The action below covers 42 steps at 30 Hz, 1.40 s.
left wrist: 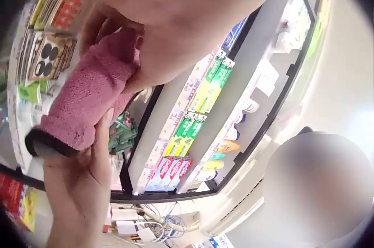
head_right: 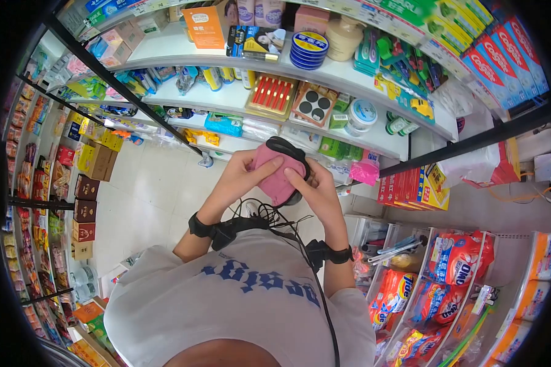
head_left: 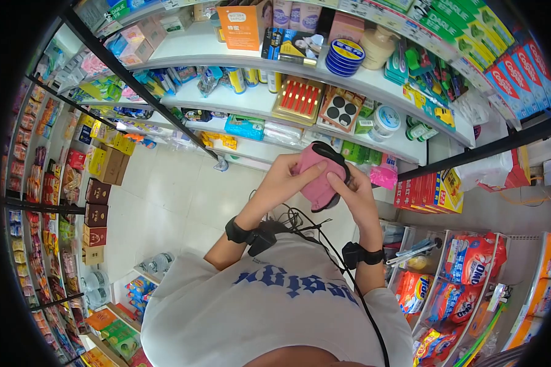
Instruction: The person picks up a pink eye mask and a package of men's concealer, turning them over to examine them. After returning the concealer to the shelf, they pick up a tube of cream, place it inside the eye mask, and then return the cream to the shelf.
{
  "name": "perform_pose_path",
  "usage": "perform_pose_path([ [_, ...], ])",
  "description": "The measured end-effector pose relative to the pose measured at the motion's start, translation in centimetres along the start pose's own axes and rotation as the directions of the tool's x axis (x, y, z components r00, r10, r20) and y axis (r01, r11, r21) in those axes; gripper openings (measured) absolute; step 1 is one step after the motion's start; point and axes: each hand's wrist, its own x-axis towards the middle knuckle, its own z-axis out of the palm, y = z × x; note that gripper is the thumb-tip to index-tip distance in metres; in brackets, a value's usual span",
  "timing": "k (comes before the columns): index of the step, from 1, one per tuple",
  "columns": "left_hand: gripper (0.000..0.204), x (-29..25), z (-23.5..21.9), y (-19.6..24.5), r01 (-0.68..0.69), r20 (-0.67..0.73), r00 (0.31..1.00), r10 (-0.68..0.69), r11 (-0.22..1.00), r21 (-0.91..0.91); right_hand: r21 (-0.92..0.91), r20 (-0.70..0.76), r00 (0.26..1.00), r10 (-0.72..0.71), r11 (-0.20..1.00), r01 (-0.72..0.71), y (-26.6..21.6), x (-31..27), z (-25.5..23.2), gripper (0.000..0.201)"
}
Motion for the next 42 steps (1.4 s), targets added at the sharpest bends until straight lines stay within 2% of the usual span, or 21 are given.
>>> perform_pose_path([
  [1,0.033,0.3,-0.8,-0.1,-0.043,-0.054,0.998,0.044,0.999,0.022,-0.019,-0.02,0.999,-0.05,0.999,0.049,0.2,0.7,0.4,0.037],
  [4,0.022,0.7,-3.2,0.8,-0.012,-0.148,0.989,0.016,1.0,0.025,-0.128,-0.062,0.971,-0.232,0.966,0.222,0.8,2.6,1.9,0.036],
  [7,0.021,1.3,-5.0,0.4,-0.102,-0.12,0.987,0.102,0.995,0.009,-0.001,-0.118,0.969,-0.217,0.976,0.219,0.0,3.8,5.3,0.036],
  [10,0.021,2.3,-6.6,0.6,-0.254,-0.09,0.955,0.282,0.936,0.243,0.023,-0.061,0.997,-0.04,0.999,0.041,1.3,5.2,5.8,0.039],
  [13,0.019,4.1,-8.5,1.7,-0.372,-0.142,0.868,0.476,0.812,0.449,-0.149,-0.146,0.98,-0.135,0.982,0.113,1.8,5.6,5.8,0.037],
  [16,0.017,6.3,-9.3,4.6,-0.428,-0.246,0.797,0.552,0.803,0.416,-0.198,-0.213,0.955,-0.208,0.966,0.166,1.5,5.5,4.7,0.034],
  [17,0.018,7.1,-9.6,5.7,-0.444,-0.234,0.784,0.575,0.782,0.437,-0.19,-0.231,0.944,-0.235,0.963,0.193,1.6,5.6,4.4,0.034],
  [18,0.02,8.1,-9.7,6.7,-0.485,-0.185,0.743,0.643,0.708,0.514,-0.183,-0.247,0.933,-0.262,0.958,0.221,1.6,5.6,4.0,0.034],
  [20,0.025,10.1,-9.9,8.6,-0.548,-0.07,0.646,0.76,0.526,0.65,-0.15,-0.238,0.951,-0.199,0.975,0.166,1.3,5.2,3.1,0.036],
  [21,0.031,11.2,-9.8,9.1,-0.521,-0.005,0.581,0.814,0.376,0.766,-0.147,-0.244,0.955,-0.169,0.98,0.136,1.2,5.0,2.7,0.035],
  [24,0.034,13.6,-9.6,9.7,-0.477,0.163,0.542,0.824,0.142,0.867,-0.162,-0.258,0.954,-0.152,0.98,0.112,0.1,4.9,2.2,0.035],
  [27,0.036,14.6,-9.8,9.1,-0.466,0.219,0.667,0.712,0.17,0.868,-0.198,-0.247,0.949,-0.195,0.969,0.148,-0.3,4.9,1.0,0.034],
  [31,0.034,15.4,-9.9,8.9,-0.449,0.233,0.688,0.688,0.151,0.881,-0.2,-0.229,0.929,-0.29,0.948,0.247,-1.1,5.3,-0.2,0.033],
  [34,0.032,15.4,-9.9,9.6,-0.44,0.251,0.705,0.664,0.131,0.889,-0.188,-0.2,0.951,-0.235,0.962,0.198,-1.4,5.2,-1.6,0.032],
  [36,0.031,15.5,-10.0,9.7,-0.436,0.272,0.71,0.649,0.103,0.894,-0.179,-0.181,0.948,-0.262,0.956,0.23,-1.7,5.5,-2.0,0.032],
  [40,0.031,14.9,-9.3,10.0,-0.468,0.284,0.635,0.719,0.065,0.881,-0.19,-0.18,0.926,-0.33,0.936,0.297,-2.6,6.2,-2.7,0.03],
  [42,0.032,14.1,-8.4,10.7,-0.477,0.298,0.566,0.768,0.01,0.879,-0.123,-0.25,0.937,-0.242,0.968,0.217,-2.4,6.5,-3.7,0.032],
])
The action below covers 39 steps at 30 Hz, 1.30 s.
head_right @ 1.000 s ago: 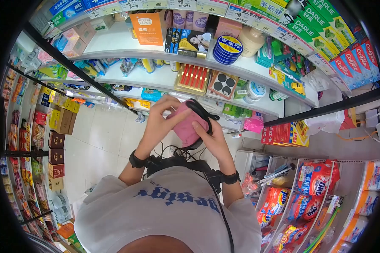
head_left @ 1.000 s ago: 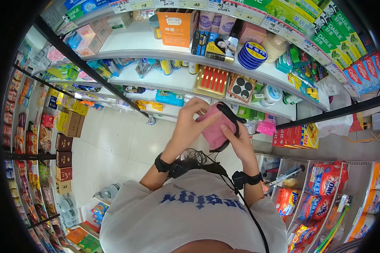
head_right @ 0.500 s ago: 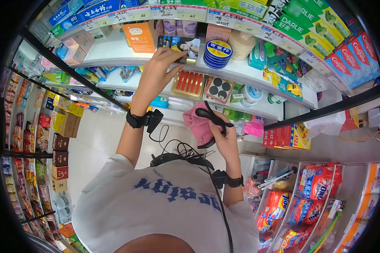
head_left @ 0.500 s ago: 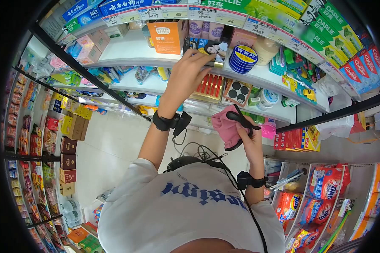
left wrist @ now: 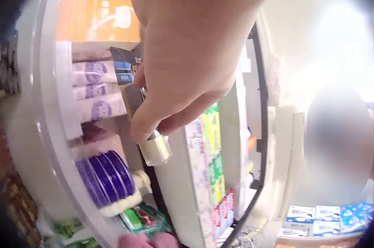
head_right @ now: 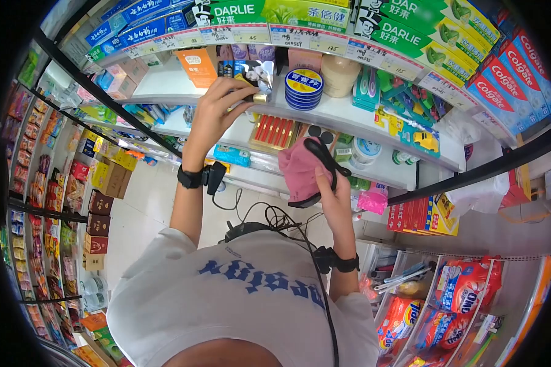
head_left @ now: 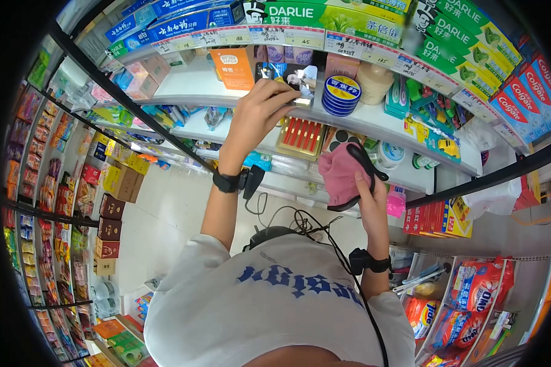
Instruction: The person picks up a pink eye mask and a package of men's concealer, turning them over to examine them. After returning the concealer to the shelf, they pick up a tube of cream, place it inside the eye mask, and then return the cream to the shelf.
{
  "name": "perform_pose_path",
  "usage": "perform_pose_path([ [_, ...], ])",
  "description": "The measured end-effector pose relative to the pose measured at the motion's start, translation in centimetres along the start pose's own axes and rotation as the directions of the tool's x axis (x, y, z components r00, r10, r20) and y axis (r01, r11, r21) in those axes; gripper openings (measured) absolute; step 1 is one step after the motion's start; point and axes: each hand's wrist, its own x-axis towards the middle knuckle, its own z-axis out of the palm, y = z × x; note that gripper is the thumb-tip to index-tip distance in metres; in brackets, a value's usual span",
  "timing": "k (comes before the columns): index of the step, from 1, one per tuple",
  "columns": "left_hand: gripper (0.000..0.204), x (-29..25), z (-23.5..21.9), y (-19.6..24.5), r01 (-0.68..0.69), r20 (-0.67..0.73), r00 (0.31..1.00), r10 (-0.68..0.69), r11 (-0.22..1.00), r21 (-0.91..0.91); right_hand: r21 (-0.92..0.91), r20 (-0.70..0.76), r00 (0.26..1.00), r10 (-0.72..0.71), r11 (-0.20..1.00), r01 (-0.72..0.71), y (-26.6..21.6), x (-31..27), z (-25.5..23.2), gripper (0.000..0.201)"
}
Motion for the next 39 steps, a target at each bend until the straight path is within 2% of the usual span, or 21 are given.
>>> perform_pose_path([
  [3,0.034,0.1,-1.6,4.1,-0.052,-0.055,0.997,0.053,0.999,0.004,0.143,-0.084,0.987,0.138,0.982,-0.125,-1.3,0.1,-0.1,0.035],
  [5,0.036,-0.7,-1.7,7.0,-0.097,-0.018,0.995,0.097,0.994,-0.04,0.383,-0.124,0.982,0.14,0.92,-0.083,-3.7,0.4,2.1,0.038],
  [7,0.037,-1.2,-1.3,9.9,-0.165,0.038,0.985,0.168,0.983,-0.076,0.306,0.117,0.989,0.094,0.944,-0.126,-1.8,0.9,1.1,0.038],
  [9,0.035,-2.0,-0.5,12.1,-0.222,0.138,0.962,0.234,0.97,-0.099,0.225,0.2,0.978,-0.054,0.974,0.008,-1.3,0.7,1.9,0.035],
  [13,0.041,-4.1,-0.3,12.8,-0.026,0.195,0.979,0.056,0.988,-0.154,0.131,0.253,0.965,-0.064,0.991,0.032,-2.8,1.1,1.3,0.029],
  [16,0.048,-4.7,-0.4,14.8,0.054,0.08,0.996,-0.048,0.996,-0.076,0.049,0.207,0.958,-0.197,0.98,0.191,-2.8,1.1,1.2,0.027],
  [17,0.059,-5.6,0.0,14.9,0.111,0.07,0.992,-0.106,0.991,-0.073,0.025,0.188,0.969,-0.162,0.987,0.161,-3.1,1.2,1.0,0.024],
  [18,0.06,-5.8,-0.1,15.3,0.202,-0.03,0.979,-0.204,0.978,-0.051,0.037,0.18,0.97,-0.166,0.986,0.162,-2.8,1.3,0.8,0.024],
  [20,0.061,-6.0,0.1,15.9,0.371,-0.233,0.9,-0.369,0.928,-0.035,0.063,0.155,0.972,-0.179,0.983,0.171,-2.3,1.7,0.3,0.022],
  [21,0.059,-5.7,0.5,15.9,0.473,-0.291,0.8,-0.526,0.849,-0.236,0.126,0.144,0.979,-0.146,0.984,0.129,-2.3,1.7,0.4,0.021],
  [24,0.05,-7.7,0.6,14.7,0.592,0.081,0.739,-0.669,0.587,-0.552,0.092,0.229,0.965,-0.13,0.99,0.111,-1.4,1.3,0.3,0.02],
  [25,0.034,-7.9,0.7,15.2,0.627,0.157,0.662,-0.733,0.428,-0.651,0.044,0.244,0.967,-0.078,0.997,0.069,-1.1,1.1,0.2,0.02],
  [28,0.023,-9.1,0.4,14.9,0.697,0.209,0.443,-0.872,0.188,-0.692,-0.106,0.259,0.964,0.059,0.994,-0.032,-0.6,0.6,0.1,0.025],
  [29,0.02,-9.7,0.9,13.7,0.619,0.135,0.462,-0.876,0.209,-0.757,-0.042,0.15,0.985,-0.088,0.995,0.095,-0.6,0.9,0.2,0.029],
  [30,0.021,-8.9,0.8,13.4,0.535,0.059,0.468,-0.882,0.23,-0.813,-0.033,0.02,0.99,-0.141,0.989,0.142,-1.0,1.2,0.3,0.026],
  [32,0.022,-8.0,-0.4,12.6,0.566,0.052,0.516,-0.855,0.295,-0.77,-0.032,-0.239,0.94,-0.242,0.97,0.241,-2.1,1.5,0.9,0.025],
  [35,0.022,-8.6,-1.9,11.5,0.712,0.216,0.503,-0.836,0.26,-0.652,-0.316,0.036,0.862,-0.506,0.812,0.49,-1.0,-0.1,2.9,0.029],
  [36,0.022,-9.1,-2.2,11.1,0.691,0.203,0.546,-0.813,0.3,-0.658,-0.292,0.347,0.755,-0.556,0.701,0.65,-2.4,-0.2,4.4,0.039],
  [37,0.023,-9.7,-2.4,10.6,0.666,0.187,0.589,-0.786,0.341,-0.664,-0.306,0.55,0.706,-0.445,0.68,0.667,-3.8,-0.1,6.6,0.051],
  [38,0.024,-10.1,-2.8,10.0,0.637,0.168,0.632,-0.757,0.383,-0.67,-0.302,0.519,0.716,-0.466,0.684,0.664,-3.0,-0.6,9.1,0.06],
  [39,0.026,-10.0,-3.7,9.4,0.596,0.075,0.733,-0.676,0.586,-0.549,-0.311,0.498,0.745,-0.444,0.711,0.631,-2.4,-1.0,10.5,0.061],
])
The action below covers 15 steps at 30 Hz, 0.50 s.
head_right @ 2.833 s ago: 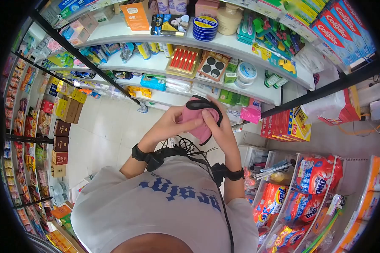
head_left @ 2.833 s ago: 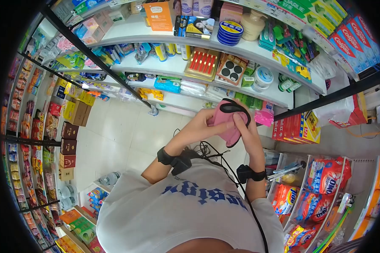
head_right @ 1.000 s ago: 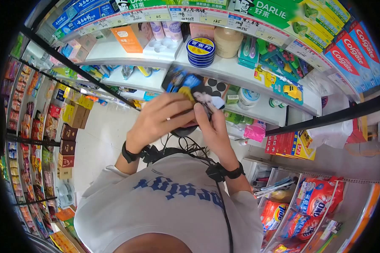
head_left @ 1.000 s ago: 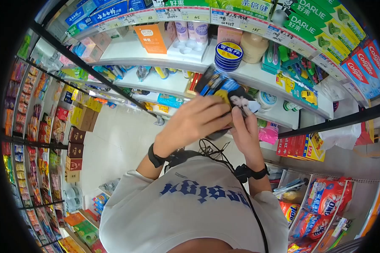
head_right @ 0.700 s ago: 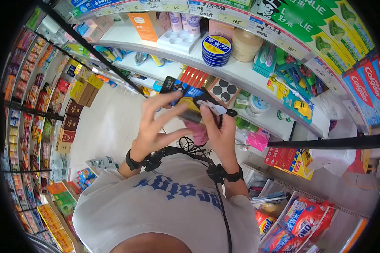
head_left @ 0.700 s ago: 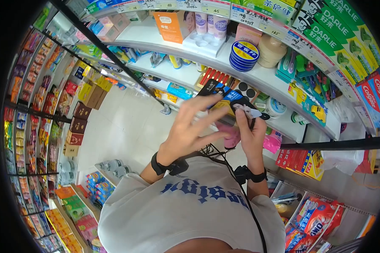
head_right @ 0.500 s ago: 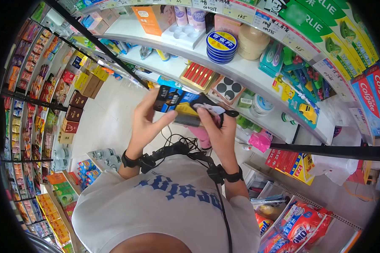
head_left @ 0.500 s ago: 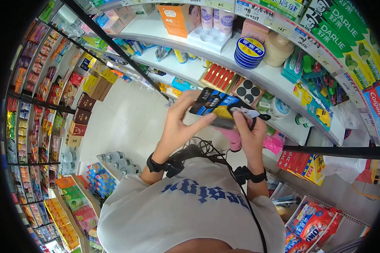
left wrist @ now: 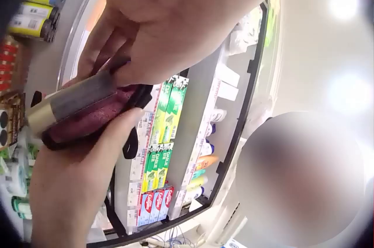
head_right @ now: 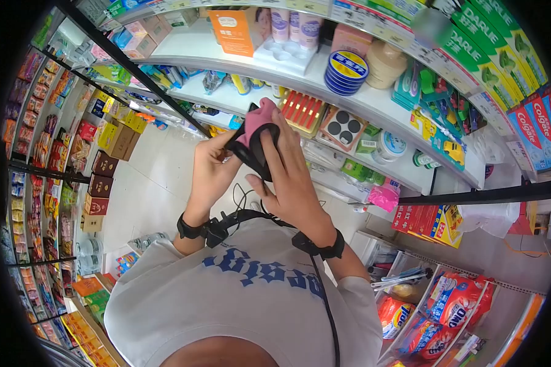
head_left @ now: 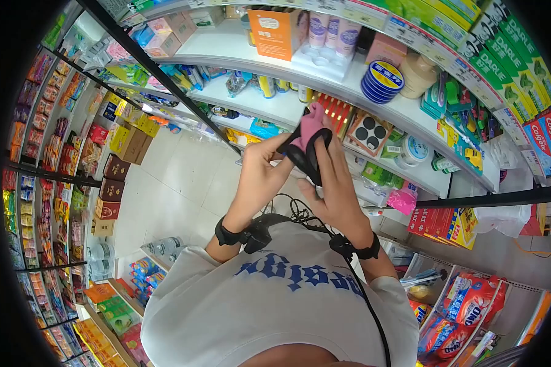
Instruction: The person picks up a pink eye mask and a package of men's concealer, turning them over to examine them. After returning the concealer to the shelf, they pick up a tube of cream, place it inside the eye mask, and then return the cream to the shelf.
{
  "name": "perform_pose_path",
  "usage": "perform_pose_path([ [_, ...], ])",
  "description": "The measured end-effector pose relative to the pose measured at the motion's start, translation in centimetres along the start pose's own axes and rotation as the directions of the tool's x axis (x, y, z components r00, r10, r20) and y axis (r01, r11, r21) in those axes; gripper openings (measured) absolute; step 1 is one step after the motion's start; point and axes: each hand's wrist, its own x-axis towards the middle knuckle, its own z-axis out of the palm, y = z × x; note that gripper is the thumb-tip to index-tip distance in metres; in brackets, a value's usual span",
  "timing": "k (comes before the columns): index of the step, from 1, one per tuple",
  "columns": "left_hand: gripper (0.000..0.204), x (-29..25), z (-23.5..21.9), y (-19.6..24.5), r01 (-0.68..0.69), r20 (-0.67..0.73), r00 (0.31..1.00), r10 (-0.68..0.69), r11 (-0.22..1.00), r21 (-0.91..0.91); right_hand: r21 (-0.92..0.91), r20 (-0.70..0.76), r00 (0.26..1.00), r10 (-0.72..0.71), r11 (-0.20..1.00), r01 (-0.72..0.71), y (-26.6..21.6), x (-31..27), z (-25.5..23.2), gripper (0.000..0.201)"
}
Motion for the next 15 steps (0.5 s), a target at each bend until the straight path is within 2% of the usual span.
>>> perform_pose_path([
  [1,0.024,0.1,-1.2,-0.2,0.005,0.061,0.998,-0.005,1.0,0.003,0.018,-0.006,0.999,0.04,0.999,-0.04,-0.3,0.2,1.2,0.062],
  [4,0.016,-0.1,-4.9,-0.2,0.03,0.217,0.975,-0.045,0.997,0.068,-0.004,-0.045,0.999,-0.029,1.0,0.028,-0.7,2.5,3.4,0.053],
  [7,0.013,-0.2,-7.9,0.3,0.043,0.361,0.922,-0.139,0.965,0.26,0.141,0.114,0.992,0.057,0.987,-0.073,-1.6,4.2,5.0,0.048],
  [8,0.015,-0.1,-8.6,-0.1,-0.016,0.316,0.947,-0.054,0.976,0.215,0.201,0.062,0.994,0.093,0.974,-0.104,-2.1,4.7,5.9,0.043],
  [9,0.017,0.0,-9.5,-0.7,0.036,0.263,0.962,-0.074,0.989,0.145,0.296,0.097,0.966,0.239,0.92,-0.257,-2.1,4.7,6.3,0.042],
  [11,0.02,0.2,-11.7,-2.2,0.129,0.155,0.98,-0.127,0.992,-0.002,0.458,0.205,0.848,0.488,0.719,-0.524,-1.4,4.3,7.2,0.039],
  [12,0.026,0.7,-12.6,-2.7,0.201,0.074,0.978,-0.194,0.975,-0.093,0.606,0.166,0.838,0.52,0.616,-0.503,-1.4,4.4,8.1,0.036],
  [15,0.021,1.6,-15.1,-5.3,0.348,0.157,0.935,-0.318,0.91,-0.228,0.587,0.259,0.764,0.591,0.532,-0.61,-2.2,4.5,9.9,0.033],
])
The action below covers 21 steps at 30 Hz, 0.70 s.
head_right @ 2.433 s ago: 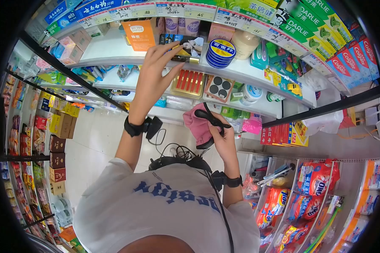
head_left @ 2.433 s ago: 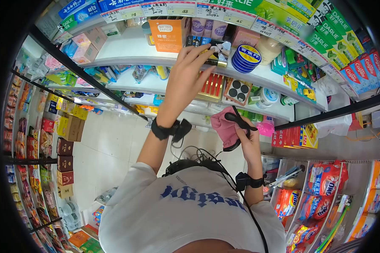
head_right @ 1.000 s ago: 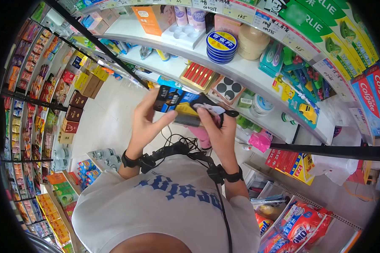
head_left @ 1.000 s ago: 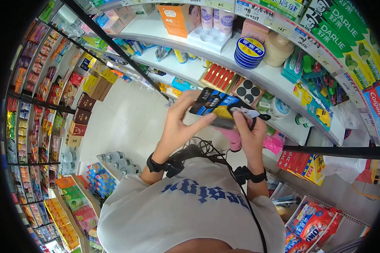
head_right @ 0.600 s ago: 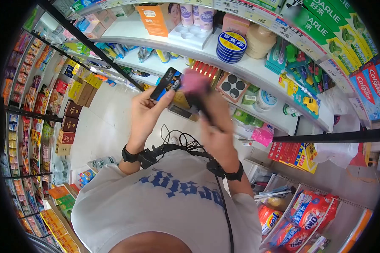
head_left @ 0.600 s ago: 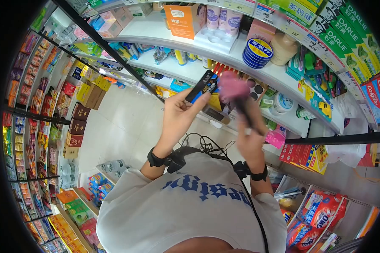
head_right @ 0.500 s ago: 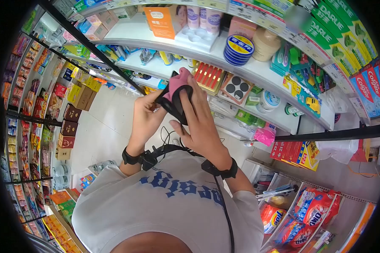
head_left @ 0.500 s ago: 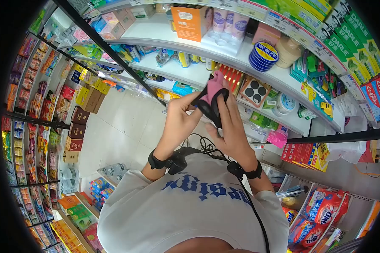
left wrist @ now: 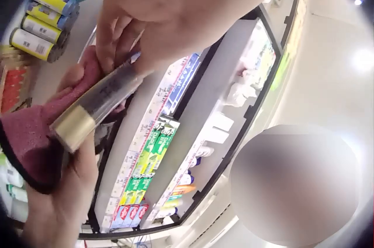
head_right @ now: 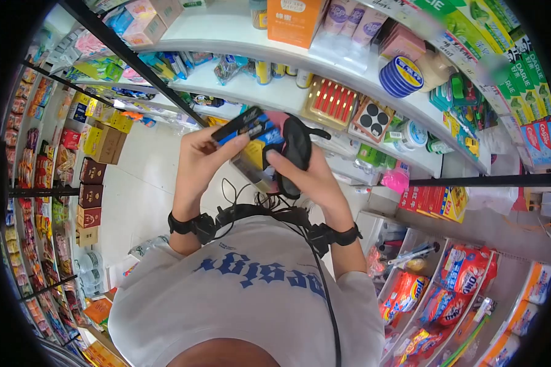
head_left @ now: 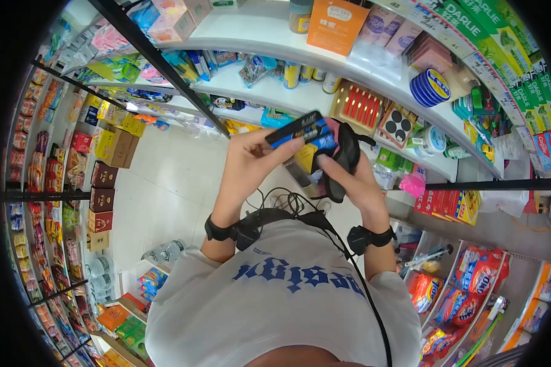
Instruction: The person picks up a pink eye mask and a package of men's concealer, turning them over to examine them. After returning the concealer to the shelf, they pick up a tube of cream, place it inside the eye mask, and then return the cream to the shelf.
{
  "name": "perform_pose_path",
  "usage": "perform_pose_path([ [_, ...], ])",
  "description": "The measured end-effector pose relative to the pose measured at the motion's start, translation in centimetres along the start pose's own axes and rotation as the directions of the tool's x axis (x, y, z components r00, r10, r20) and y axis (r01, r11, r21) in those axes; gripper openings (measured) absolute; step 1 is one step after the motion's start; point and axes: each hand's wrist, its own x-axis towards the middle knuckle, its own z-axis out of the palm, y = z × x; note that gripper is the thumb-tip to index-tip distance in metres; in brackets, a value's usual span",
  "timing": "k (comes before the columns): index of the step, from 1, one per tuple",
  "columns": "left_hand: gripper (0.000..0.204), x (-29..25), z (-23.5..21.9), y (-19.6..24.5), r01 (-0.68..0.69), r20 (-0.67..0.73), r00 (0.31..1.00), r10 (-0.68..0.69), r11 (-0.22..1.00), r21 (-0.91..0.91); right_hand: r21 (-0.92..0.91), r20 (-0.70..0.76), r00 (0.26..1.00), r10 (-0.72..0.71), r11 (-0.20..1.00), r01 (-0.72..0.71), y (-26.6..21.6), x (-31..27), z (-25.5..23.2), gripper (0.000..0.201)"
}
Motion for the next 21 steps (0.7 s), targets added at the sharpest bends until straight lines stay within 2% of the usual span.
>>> perform_pose_path([
  [1,0.025,0.3,-0.6,0.3,0.076,0.018,0.997,-0.077,0.996,0.055,-0.152,-0.027,0.99,-0.141,0.979,0.135,0.2,0.2,1.3,0.028],
  [4,0.034,1.8,-0.1,-1.3,-0.153,-0.148,0.977,0.153,0.988,0.016,-0.313,-0.22,0.96,-0.173,0.945,0.098,1.9,0.3,2.5,0.026],
  [5,0.045,1.7,-0.7,-1.6,-0.104,-0.094,0.99,0.106,0.994,0.034,-0.4,-0.338,0.903,-0.266,0.909,0.118,2.4,0.5,2.7,0.021],
  [8,0.057,0.7,0.5,-1.3,-0.08,0.088,0.991,0.1,0.976,-0.205,-0.655,-0.225,0.799,-0.557,0.694,0.299,3.1,0.7,2.9,0.037],
  [9,0.062,-0.2,1.2,-0.5,-0.013,0.158,0.986,0.044,0.981,-0.192,-0.712,0.064,0.756,-0.652,0.501,0.492,2.7,1.2,2.8,0.056],
  [10,0.063,-0.3,1.3,0.0,0.05,0.187,0.982,-0.015,0.981,-0.185,-0.685,0.123,0.849,-0.515,0.575,0.448,0.8,0.3,4.7,0.067],
  [12,0.065,-0.4,1.5,0.7,0.163,0.237,0.964,-0.121,0.973,-0.166,-0.718,0.216,0.796,-0.565,0.461,0.522,0.0,0.3,6.1,0.069],
  [13,0.066,-0.4,2.1,1.0,0.138,0.17,0.979,-0.112,0.979,-0.15,-0.73,0.238,0.789,-0.566,0.432,0.53,-0.4,0.4,5.9,0.067],
  [15,0.059,-0.3,2.3,0.7,0.058,0.143,0.989,-0.041,0.992,-0.116,-0.752,0.274,0.777,-0.567,0.378,0.54,-1.0,0.7,5.2,0.064],
  [18,0.047,-0.4,3.3,-0.1,-0.043,0.124,0.991,0.049,0.998,-0.044,-0.598,0.225,0.779,-0.585,0.548,0.585,-0.5,1.3,3.3,0.058],
  [21,0.038,-0.4,5.3,0.2,-0.156,0.088,0.984,0.156,0.988,-0.005,-0.473,0.072,0.863,-0.5,0.745,0.471,-0.8,0.2,2.7,0.06],
])
